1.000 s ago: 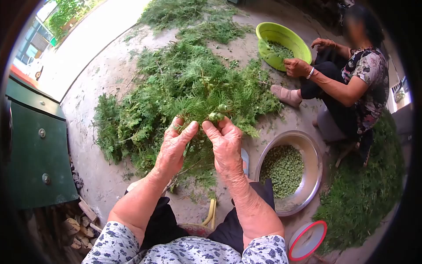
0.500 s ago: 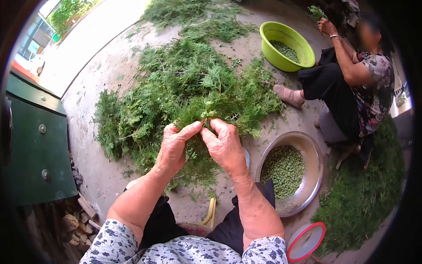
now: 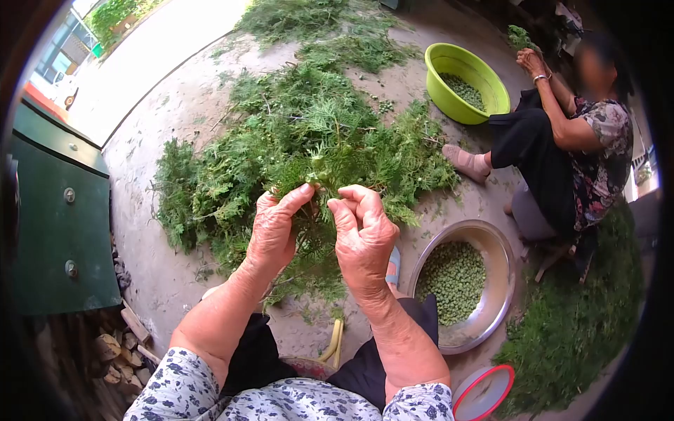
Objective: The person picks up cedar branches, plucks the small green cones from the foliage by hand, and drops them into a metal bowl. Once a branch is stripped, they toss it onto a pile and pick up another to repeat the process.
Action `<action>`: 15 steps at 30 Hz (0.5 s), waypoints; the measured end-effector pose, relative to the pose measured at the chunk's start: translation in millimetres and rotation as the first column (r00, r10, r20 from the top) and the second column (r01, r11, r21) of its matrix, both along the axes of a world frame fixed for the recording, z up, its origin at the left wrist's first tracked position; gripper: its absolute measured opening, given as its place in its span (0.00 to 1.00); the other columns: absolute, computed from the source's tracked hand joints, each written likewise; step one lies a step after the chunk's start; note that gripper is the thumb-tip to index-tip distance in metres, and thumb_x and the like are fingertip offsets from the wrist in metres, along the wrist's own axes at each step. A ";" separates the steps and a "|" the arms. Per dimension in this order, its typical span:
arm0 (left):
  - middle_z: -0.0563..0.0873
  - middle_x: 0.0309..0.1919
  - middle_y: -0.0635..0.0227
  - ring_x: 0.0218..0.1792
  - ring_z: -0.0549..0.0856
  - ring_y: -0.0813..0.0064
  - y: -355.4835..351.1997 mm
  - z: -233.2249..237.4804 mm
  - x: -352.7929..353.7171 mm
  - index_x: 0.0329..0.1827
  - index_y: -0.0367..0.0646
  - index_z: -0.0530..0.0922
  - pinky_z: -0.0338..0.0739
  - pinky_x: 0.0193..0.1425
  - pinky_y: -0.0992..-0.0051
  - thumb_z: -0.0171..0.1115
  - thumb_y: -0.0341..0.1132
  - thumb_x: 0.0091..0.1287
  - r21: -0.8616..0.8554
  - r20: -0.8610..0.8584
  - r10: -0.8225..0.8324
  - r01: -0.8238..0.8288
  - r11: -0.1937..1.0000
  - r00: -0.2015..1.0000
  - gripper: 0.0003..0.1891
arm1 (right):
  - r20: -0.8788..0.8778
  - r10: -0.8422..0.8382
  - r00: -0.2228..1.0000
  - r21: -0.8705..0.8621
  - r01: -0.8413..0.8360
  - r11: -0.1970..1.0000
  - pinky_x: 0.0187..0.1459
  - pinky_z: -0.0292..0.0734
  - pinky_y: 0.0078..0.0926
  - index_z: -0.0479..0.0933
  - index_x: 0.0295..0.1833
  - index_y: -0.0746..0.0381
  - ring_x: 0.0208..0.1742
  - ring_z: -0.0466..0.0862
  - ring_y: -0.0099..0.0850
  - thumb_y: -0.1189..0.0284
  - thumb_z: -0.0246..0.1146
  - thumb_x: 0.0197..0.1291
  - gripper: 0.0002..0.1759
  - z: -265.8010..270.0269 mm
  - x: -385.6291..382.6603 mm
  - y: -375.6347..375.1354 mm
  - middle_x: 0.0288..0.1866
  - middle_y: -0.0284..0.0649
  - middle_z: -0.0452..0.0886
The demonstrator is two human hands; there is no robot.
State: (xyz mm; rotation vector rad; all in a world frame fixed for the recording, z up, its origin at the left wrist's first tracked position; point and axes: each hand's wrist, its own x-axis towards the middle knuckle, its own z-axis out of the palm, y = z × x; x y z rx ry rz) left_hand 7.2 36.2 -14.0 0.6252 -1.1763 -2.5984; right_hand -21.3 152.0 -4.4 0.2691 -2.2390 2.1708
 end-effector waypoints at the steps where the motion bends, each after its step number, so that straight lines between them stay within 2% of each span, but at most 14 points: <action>1: 0.84 0.31 0.73 0.30 0.80 0.84 -1.0 -0.4 0.2 0.37 0.41 0.81 0.75 0.35 0.80 0.63 0.29 0.60 -0.003 0.002 -0.007 0.007 1.000 1.000 0.05 | -0.103 0.012 0.995 0.084 -0.003 0.996 0.27 0.70 0.17 0.76 0.38 0.66 0.24 0.73 0.17 0.79 0.63 0.56 0.05 -0.8 0.2 -0.1 0.25 0.34 0.79; 2: 0.84 0.31 0.73 0.30 0.80 0.84 -1.8 -0.2 0.5 0.37 0.41 0.81 0.75 0.35 0.80 0.63 0.29 0.60 -0.002 0.003 -0.007 0.007 1.000 1.000 0.05 | -0.203 0.033 0.979 0.168 0.002 0.986 0.28 0.71 0.18 0.76 0.38 0.66 0.24 0.75 0.19 0.79 0.63 0.56 0.05 -1.9 0.3 -0.3 0.26 0.36 0.79; 3: 0.84 0.31 0.73 0.30 0.80 0.84 -2.6 0.5 0.8 0.38 0.41 0.81 0.75 0.35 0.80 0.63 0.30 0.60 0.013 -0.013 -0.014 0.014 1.000 1.000 0.05 | -0.202 0.032 0.979 0.168 0.002 0.986 0.28 0.71 0.18 0.76 0.38 0.66 0.24 0.75 0.19 0.79 0.63 0.56 0.05 -4.1 -1.0 -0.1 0.26 0.36 0.79; 5: 0.84 0.32 0.73 0.31 0.80 0.84 -3.0 3.4 0.7 0.38 0.40 0.80 0.75 0.36 0.79 0.63 0.30 0.60 0.028 -0.030 -0.020 0.021 0.999 0.999 0.05 | -0.358 0.180 0.916 0.363 -0.041 0.931 0.30 0.72 0.22 0.76 0.39 0.65 0.26 0.78 0.28 0.81 0.63 0.53 0.07 -8.3 -4.6 1.1 0.29 0.40 0.79; 6: 0.84 0.32 0.73 0.31 0.80 0.83 -3.5 5.7 0.3 0.38 0.41 0.80 0.76 0.36 0.79 0.63 0.30 0.60 0.049 -0.009 -0.023 0.023 0.999 1.000 0.06 | -0.296 0.219 0.930 0.376 -0.097 0.921 0.30 0.72 0.25 0.77 0.39 0.66 0.28 0.79 0.35 0.82 0.63 0.51 0.08 -8.5 -3.9 0.8 0.29 0.44 0.78; 7: 0.84 0.32 0.72 0.31 0.81 0.83 -3.9 6.8 0.2 0.39 0.41 0.80 0.76 0.36 0.79 0.63 0.30 0.60 0.069 0.012 -0.026 0.025 0.997 1.000 0.06 | -0.296 0.220 0.929 0.377 -0.098 0.921 0.30 0.72 0.25 0.77 0.39 0.66 0.28 0.79 0.35 0.82 0.63 0.51 0.08 -7.5 -4.1 0.4 0.29 0.44 0.78; 10: 0.84 0.33 0.72 0.32 0.81 0.83 -3.6 5.4 0.4 0.40 0.41 0.80 0.76 0.37 0.79 0.62 0.29 0.61 0.094 0.022 -0.008 0.006 0.996 1.000 0.06 | -0.166 0.319 0.933 0.322 -0.254 0.912 0.29 0.72 0.25 0.79 0.37 0.66 0.26 0.78 0.32 0.80 0.63 0.52 0.05 -2.8 -6.3 3.6 0.27 0.42 0.77; 11: 0.84 0.33 0.72 0.32 0.81 0.83 -3.7 4.4 0.2 0.40 0.41 0.80 0.76 0.37 0.79 0.62 0.29 0.61 0.094 0.022 -0.007 0.005 0.996 1.000 0.06 | -0.167 0.319 0.933 0.322 -0.255 0.912 0.29 0.72 0.25 0.79 0.37 0.66 0.26 0.78 0.32 0.80 0.63 0.52 0.05 -1.9 -6.5 4.7 0.27 0.42 0.77; 13: 0.84 0.34 0.72 0.33 0.81 0.83 -3.6 2.4 -0.2 0.42 0.41 0.80 0.76 0.38 0.79 0.61 0.29 0.61 0.014 -0.015 0.002 -0.002 1.000 1.000 0.07 | -0.269 0.144 0.952 0.268 -0.069 0.961 0.28 0.72 0.24 0.79 0.38 0.65 0.26 0.78 0.30 0.80 0.64 0.52 0.06 2.2 -5.8 5.6 0.28 0.40 0.78; 14: 0.84 0.34 0.72 0.33 0.81 0.83 -2.9 2.7 0.0 0.42 0.41 0.80 0.76 0.38 0.79 0.61 0.29 0.61 0.016 -0.016 0.003 -0.002 1.000 1.000 0.07 | -0.208 0.054 0.977 0.177 -0.016 0.984 0.29 0.74 0.24 0.79 0.39 0.65 0.26 0.78 0.29 0.81 0.65 0.52 0.08 9.3 -3.6 5.4 0.32 0.39 0.79; 15: 0.84 0.34 0.74 0.33 0.80 0.85 -1.6 3.0 0.2 0.41 0.41 0.80 0.75 0.37 0.80 0.61 0.28 0.62 -0.036 -0.024 -0.025 0.024 0.999 0.999 0.06 | -0.195 0.043 0.980 0.116 -0.020 0.993 0.32 0.75 0.22 0.78 0.41 0.64 0.30 0.79 0.27 0.82 0.65 0.51 0.09 9.7 -6.0 6.2 0.37 0.38 0.79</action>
